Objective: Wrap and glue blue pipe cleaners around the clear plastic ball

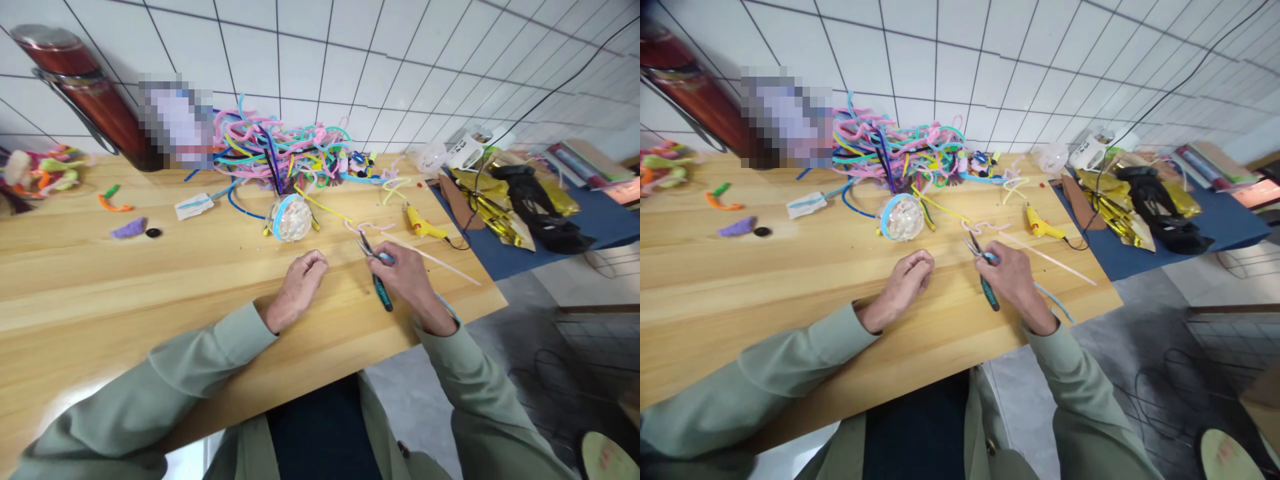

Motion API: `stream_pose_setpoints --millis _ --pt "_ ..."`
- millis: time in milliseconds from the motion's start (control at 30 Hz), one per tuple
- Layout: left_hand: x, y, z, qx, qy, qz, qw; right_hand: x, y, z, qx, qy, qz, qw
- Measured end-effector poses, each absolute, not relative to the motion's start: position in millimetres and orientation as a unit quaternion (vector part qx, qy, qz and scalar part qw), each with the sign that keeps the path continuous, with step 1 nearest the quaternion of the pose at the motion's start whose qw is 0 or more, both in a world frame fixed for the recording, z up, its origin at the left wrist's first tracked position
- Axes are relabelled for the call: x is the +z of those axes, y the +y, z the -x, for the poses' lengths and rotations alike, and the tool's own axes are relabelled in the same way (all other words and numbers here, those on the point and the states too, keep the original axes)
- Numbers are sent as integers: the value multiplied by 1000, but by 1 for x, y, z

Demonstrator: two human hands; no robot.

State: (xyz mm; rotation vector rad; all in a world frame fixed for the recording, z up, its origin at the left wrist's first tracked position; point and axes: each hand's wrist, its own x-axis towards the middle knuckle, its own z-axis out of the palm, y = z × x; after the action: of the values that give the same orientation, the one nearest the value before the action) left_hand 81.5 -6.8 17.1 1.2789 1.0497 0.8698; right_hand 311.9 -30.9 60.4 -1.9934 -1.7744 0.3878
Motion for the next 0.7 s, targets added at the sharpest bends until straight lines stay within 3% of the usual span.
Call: stream_pose_setpoints --millis 167,400,567,700 --pt "20 -14 -46 356 458 -568 583 62 -24 -366 55 -636 765 82" --pt "9 -9 14 410 533 -570 472 40 -32 -397 2 -614 786 -66" --pt "10 4 29 423 568 -564 424 37 -26 -400 -19 -607 793 -46" --pt "11 14 34 425 576 -581 388 49 -28 -394 13 -625 778 62"
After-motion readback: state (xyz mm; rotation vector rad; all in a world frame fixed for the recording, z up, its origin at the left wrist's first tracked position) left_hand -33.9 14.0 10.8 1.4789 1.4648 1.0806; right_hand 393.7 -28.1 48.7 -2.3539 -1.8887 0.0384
